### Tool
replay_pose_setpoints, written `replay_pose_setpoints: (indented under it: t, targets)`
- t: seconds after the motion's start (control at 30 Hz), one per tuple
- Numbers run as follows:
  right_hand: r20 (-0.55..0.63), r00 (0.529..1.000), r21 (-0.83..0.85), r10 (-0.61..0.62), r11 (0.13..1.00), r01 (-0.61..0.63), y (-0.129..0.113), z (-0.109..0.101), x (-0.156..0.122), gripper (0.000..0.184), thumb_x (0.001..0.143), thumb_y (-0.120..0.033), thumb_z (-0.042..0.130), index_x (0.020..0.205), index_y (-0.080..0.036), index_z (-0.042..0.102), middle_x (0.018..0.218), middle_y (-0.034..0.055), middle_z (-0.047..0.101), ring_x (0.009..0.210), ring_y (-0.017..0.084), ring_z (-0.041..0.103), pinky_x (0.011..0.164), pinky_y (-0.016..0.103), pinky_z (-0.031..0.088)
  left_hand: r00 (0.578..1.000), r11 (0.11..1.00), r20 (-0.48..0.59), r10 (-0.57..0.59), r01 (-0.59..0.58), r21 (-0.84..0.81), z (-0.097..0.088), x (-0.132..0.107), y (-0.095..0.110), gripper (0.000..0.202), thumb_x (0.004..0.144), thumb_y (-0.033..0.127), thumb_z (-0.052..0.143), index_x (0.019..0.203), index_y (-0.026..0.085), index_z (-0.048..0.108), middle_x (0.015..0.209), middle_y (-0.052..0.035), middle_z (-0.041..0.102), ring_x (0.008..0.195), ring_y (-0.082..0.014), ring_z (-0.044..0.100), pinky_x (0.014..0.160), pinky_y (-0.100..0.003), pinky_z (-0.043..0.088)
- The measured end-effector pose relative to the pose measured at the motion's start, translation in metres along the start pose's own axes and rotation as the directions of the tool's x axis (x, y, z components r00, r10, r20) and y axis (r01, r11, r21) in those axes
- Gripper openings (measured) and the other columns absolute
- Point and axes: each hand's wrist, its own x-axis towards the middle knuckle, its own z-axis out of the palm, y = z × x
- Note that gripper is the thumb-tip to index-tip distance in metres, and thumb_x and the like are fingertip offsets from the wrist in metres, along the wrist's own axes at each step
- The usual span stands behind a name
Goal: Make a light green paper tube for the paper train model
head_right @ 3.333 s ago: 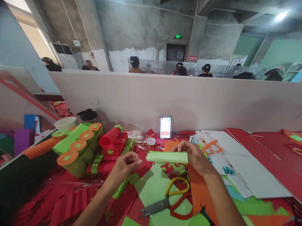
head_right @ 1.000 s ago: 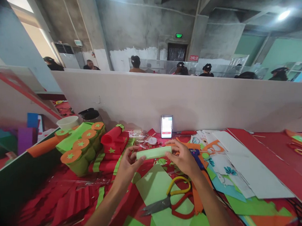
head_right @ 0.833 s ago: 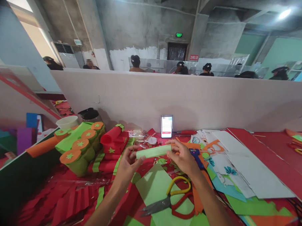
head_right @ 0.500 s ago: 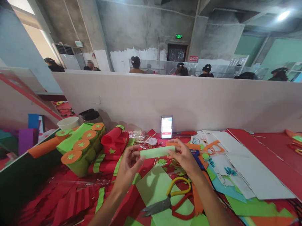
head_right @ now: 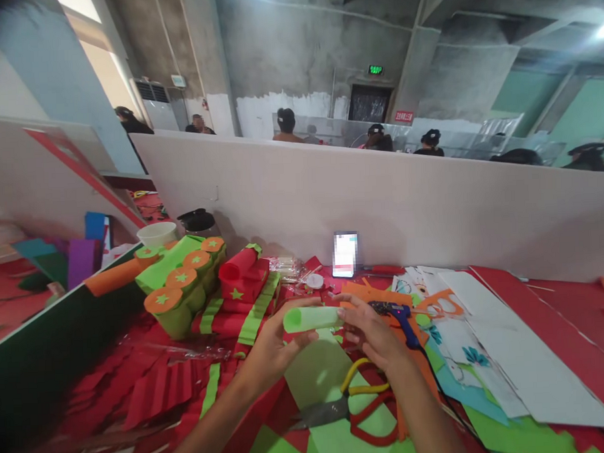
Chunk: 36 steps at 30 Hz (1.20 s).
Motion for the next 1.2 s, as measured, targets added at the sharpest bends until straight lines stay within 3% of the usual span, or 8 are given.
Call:
replay_pose_setpoints:
  t: [0.1, 0.23, 0.37, 0.5, 0.6, 0.77, 0.93, 1.2]
  targets:
    - [-0.028, 1.000, -0.182, -0.015, 0.983, 0.010, -0.001, -0.001, 0.000, 0.040, 0.078, -0.041, 0.073, 0.112, -0.024, 0.060, 0.080, -0.0020, 0.056, 0.054, 0.007, 0.042, 0.041, 0.016, 0.027, 0.998, 0.993, -0.046, 0.043, -0.038, 0.110, -0.004, 0.002, 0.001, 0.035, 0.084, 0.029, 0.067, 0.119, 0.026, 0.063, 0.125, -0.0078, 0.062, 0.115, -0.0251, 0.056, 0.100, -0.038, 0.043]
    - [-0.047, 0.967, -0.518, -0.250, 0.834, 0.190, -0.016, 0.000, -0.005, 0.035, 0.082, -0.044, 0.069, 0.111, -0.025, 0.063, 0.103, 0.0037, 0.061, 0.078, 0.016, 0.059, 0.058, 0.022, 0.048, 0.993, 0.967, -0.064, 0.100, -0.082, 0.239, -0.008, 0.003, 0.002, 0.034, 0.083, 0.026, 0.068, 0.116, 0.026, 0.063, 0.115, -0.0066, 0.066, 0.110, -0.0260, 0.057, 0.096, -0.039, 0.044]
    - [0.128, 0.895, -0.648, -0.427, 0.647, 0.401, -0.031, 0.015, -0.018, 0.025, 0.086, -0.040, 0.065, 0.108, -0.027, 0.066, 0.113, 0.0066, 0.064, 0.100, 0.023, 0.060, 0.083, 0.033, 0.052, 0.988, 0.938, -0.025, 0.149, -0.134, 0.320, -0.009, 0.003, 0.000, 0.041, 0.082, 0.017, 0.066, 0.121, 0.027, 0.061, 0.116, -0.0059, 0.066, 0.110, -0.0257, 0.056, 0.096, -0.038, 0.043]
    - [0.289, 0.832, -0.696, -0.474, 0.492, 0.523, -0.035, 0.031, -0.027, 0.016, 0.089, -0.034, 0.064, 0.104, -0.030, 0.068, 0.114, 0.0051, 0.066, 0.107, 0.024, 0.060, 0.088, 0.035, 0.051, 0.983, 0.928, 0.032, 0.181, -0.181, 0.324, -0.009, 0.002, -0.001, 0.046, 0.085, 0.016, 0.064, 0.129, 0.028, 0.056, 0.124, -0.0056, 0.064, 0.113, -0.0238, 0.055, 0.098, -0.036, 0.042]
    - [0.339, 0.790, -0.720, -0.511, 0.399, 0.567, -0.033, 0.034, -0.027, 0.019, 0.090, -0.031, 0.064, 0.108, -0.031, 0.067, 0.110, 0.0039, 0.069, 0.105, 0.023, 0.062, 0.090, 0.035, 0.050, 0.979, 0.922, 0.083, 0.188, -0.205, 0.329, -0.009, 0.001, -0.001, 0.052, 0.086, 0.016, 0.062, 0.135, 0.030, 0.051, 0.128, -0.0058, 0.062, 0.115, -0.0236, 0.054, 0.099, -0.037, 0.042]
    - [0.365, 0.774, -0.750, -0.518, 0.329, 0.574, -0.031, 0.032, -0.027, 0.019, 0.091, -0.031, 0.062, 0.110, -0.031, 0.065, 0.110, 0.0036, 0.069, 0.101, 0.022, 0.064, 0.086, 0.033, 0.052, 0.975, 0.924, 0.108, 0.195, -0.219, 0.314, -0.007, 0.001, -0.002, 0.053, 0.089, 0.017, 0.058, 0.139, 0.032, 0.047, 0.131, -0.0060, 0.061, 0.118, -0.0233, 0.054, 0.102, -0.039, 0.041]
    - [0.400, 0.749, -0.774, -0.528, 0.243, 0.584, -0.033, 0.035, -0.028, 0.023, 0.090, -0.031, 0.063, 0.113, -0.031, 0.062, 0.109, 0.0044, 0.068, 0.102, 0.023, 0.063, 0.089, 0.037, 0.051, 0.988, 0.957, 0.060, 0.141, -0.151, 0.246, -0.006, 0.000, -0.003, 0.055, 0.087, 0.016, 0.058, 0.139, 0.034, 0.049, 0.133, -0.0068, 0.058, 0.122, -0.0248, 0.052, 0.104, -0.040, 0.042]
    - [0.381, 0.770, -0.783, -0.512, 0.264, 0.564, -0.034, 0.039, -0.030, 0.027, 0.090, -0.031, 0.063, 0.116, -0.032, 0.059, 0.110, 0.0056, 0.065, 0.104, 0.024, 0.061, 0.087, 0.039, 0.051, 0.991, 0.959, 0.032, 0.131, -0.135, 0.250, -0.004, 0.001, -0.004, 0.053, 0.089, 0.020, 0.057, 0.140, 0.033, 0.047, 0.127, -0.0083, 0.060, 0.117, -0.0239, 0.056, 0.100, -0.039, 0.044]
